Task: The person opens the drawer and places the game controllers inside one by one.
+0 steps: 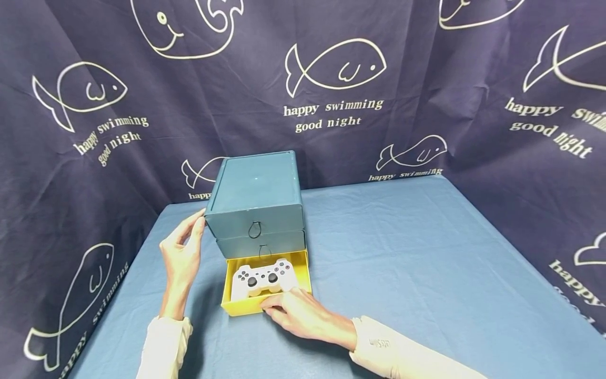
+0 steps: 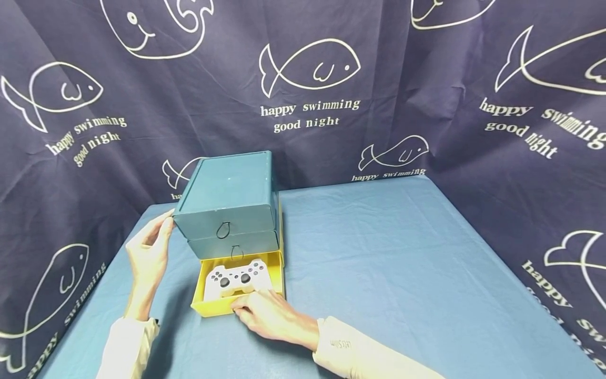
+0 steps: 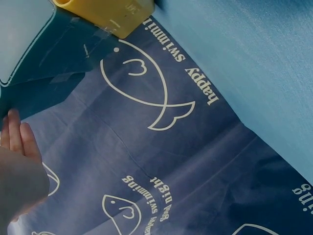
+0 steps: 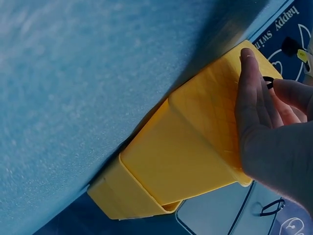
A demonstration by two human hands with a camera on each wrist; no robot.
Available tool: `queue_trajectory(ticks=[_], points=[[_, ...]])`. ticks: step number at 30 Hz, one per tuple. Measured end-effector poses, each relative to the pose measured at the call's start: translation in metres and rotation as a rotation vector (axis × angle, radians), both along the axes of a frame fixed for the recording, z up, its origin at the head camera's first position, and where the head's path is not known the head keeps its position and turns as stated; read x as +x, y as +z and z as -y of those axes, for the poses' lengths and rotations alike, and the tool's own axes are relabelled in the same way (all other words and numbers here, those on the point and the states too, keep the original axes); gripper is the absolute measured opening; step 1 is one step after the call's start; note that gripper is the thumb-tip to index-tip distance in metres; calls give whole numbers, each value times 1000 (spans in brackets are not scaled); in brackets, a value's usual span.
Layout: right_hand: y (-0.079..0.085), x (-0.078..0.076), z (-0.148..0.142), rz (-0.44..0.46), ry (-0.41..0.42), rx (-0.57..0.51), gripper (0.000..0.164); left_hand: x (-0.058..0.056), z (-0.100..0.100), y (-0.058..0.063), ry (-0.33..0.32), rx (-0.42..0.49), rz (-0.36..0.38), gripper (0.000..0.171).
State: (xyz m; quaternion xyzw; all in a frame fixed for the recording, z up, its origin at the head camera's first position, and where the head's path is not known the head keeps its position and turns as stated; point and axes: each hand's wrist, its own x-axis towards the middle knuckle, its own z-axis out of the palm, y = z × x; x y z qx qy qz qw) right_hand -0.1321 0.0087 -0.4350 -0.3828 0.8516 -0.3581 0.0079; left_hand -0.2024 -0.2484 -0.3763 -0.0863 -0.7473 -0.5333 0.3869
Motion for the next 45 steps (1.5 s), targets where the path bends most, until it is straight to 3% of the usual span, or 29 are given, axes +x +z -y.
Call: queue_trajectory(ticks=[18, 30, 45], points=[[-2, -11, 4, -19, 3, 2, 17, -2, 2, -4, 21, -11, 0, 26], [-1, -27, 7, -10, -40, -17, 17, -1, 1, -2, 3, -4, 4, 27], [-2, -42, 9, -19, -28, -38, 18, -3, 2, -3, 6, -12, -4, 25]])
